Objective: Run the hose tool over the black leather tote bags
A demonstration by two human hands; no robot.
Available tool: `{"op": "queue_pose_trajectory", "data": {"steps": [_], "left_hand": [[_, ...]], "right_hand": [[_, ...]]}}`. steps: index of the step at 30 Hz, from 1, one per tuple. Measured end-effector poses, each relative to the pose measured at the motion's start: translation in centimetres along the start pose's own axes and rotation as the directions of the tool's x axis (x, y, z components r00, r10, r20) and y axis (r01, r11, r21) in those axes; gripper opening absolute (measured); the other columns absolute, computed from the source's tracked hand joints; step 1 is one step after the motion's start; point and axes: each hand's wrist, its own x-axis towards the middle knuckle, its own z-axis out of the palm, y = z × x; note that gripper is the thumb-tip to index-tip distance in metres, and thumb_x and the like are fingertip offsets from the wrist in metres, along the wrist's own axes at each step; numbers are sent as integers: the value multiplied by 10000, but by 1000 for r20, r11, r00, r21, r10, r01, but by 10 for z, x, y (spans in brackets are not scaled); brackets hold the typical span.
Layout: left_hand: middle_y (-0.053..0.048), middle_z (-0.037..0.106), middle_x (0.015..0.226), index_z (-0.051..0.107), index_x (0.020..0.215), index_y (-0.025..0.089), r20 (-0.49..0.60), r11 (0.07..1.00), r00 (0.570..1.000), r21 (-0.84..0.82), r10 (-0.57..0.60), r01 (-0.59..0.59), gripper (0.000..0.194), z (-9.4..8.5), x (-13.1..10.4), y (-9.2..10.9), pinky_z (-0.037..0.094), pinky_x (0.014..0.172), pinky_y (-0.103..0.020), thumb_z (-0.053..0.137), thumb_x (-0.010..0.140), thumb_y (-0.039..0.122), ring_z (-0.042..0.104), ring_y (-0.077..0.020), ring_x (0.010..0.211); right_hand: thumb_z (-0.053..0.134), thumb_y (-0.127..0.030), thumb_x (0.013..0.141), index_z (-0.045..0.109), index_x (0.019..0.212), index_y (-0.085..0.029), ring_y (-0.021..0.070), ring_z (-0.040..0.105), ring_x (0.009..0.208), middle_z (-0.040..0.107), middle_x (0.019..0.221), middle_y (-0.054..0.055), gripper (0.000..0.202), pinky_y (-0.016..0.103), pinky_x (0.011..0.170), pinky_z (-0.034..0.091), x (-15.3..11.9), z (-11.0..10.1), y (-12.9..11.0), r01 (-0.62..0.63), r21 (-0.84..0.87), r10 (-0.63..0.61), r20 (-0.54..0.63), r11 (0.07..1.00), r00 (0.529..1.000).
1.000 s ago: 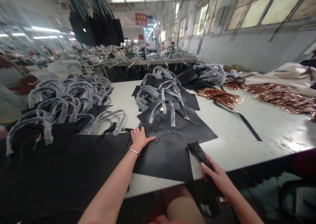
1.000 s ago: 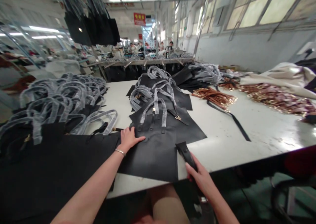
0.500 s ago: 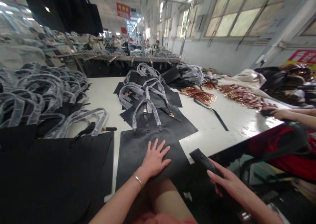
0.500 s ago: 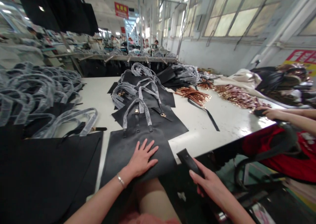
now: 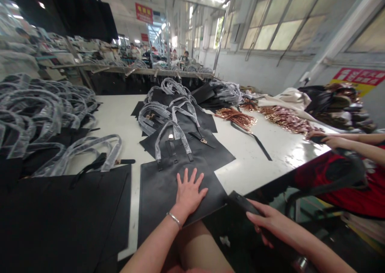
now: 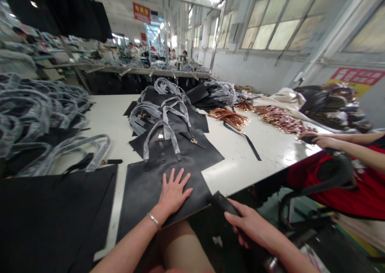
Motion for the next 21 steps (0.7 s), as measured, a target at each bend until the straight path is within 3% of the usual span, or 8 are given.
{"op": "queue_pose_trajectory", "data": {"steps": [7,15,18,21], "left_hand": [[-14,304,1534,392,1422,358,10,1000,1000,-11,2,-2,577,-1,1,0,97,1087,-663,370,903,609,182,-397,1402],[-40,317,1527,411,1414,336,4,997,1000,-73,5,-5,571,-2,1,0,83,1081,-678,438,891,564,179,-417,1399],[-31,303,1534,407,1415,345,0,997,1000,-72,10,-10,566,-2,1,0,79,1086,-672,434,894,566,169,-412,1405],[-33,303,1534,405,1415,346,9,998,1000,-60,17,-16,568,-1,1,-1,90,1083,-675,434,894,570,184,-413,1400]], "right_hand": [[583,-451,812,405,1404,-194,103,543,401,521,614,-61,670,200,366,414,16,-1,-2,140,15,-135,-189,990,973],[618,-472,797,413,1405,-225,90,554,409,540,619,-62,687,169,363,400,-11,0,4,22,71,-26,53,997,998],[615,-449,809,433,1384,-211,90,544,395,549,612,-58,648,176,361,402,2,3,-2,46,116,-50,26,992,998],[611,-424,820,492,1314,-192,94,544,398,554,609,-49,558,183,366,409,17,-6,-15,81,160,-66,-94,984,993]]}}
